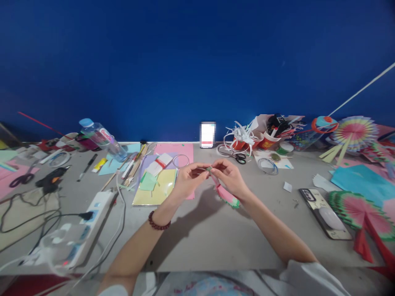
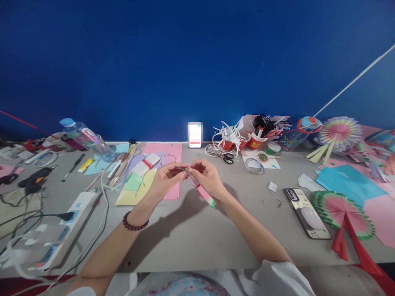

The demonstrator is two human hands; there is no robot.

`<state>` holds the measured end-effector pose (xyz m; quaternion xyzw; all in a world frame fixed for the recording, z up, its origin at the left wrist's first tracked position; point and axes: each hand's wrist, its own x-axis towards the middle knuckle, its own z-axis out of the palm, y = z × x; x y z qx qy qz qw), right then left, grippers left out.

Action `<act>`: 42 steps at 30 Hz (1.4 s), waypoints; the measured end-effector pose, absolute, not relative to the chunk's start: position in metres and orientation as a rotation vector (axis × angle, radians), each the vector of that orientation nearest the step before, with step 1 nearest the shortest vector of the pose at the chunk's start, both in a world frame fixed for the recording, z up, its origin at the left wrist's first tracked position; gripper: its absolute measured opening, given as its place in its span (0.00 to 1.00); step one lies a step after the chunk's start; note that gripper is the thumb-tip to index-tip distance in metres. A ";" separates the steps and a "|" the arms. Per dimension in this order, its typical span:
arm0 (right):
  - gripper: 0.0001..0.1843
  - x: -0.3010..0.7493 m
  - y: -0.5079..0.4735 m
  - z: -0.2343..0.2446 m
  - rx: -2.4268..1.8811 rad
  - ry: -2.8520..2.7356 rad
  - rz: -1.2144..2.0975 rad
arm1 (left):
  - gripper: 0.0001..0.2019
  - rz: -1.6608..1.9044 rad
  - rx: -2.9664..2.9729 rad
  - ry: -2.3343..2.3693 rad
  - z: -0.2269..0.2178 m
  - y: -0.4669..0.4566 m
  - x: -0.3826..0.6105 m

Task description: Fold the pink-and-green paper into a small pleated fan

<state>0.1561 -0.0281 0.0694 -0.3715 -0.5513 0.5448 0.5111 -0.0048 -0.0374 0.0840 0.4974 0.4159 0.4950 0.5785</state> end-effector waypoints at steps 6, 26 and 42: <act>0.10 0.158 -0.026 0.064 -0.950 -1.402 1.228 | 0.11 1.153 1.140 1.027 0.084 -0.037 -0.005; 0.10 0.156 -0.059 0.087 -1.054 -1.869 0.180 | 0.12 1.242 1.154 1.036 0.079 -0.038 -0.001; 0.08 0.161 -0.052 0.087 -1.118 -1.725 0.355 | 0.08 1.387 1.434 0.942 0.074 -0.043 -0.001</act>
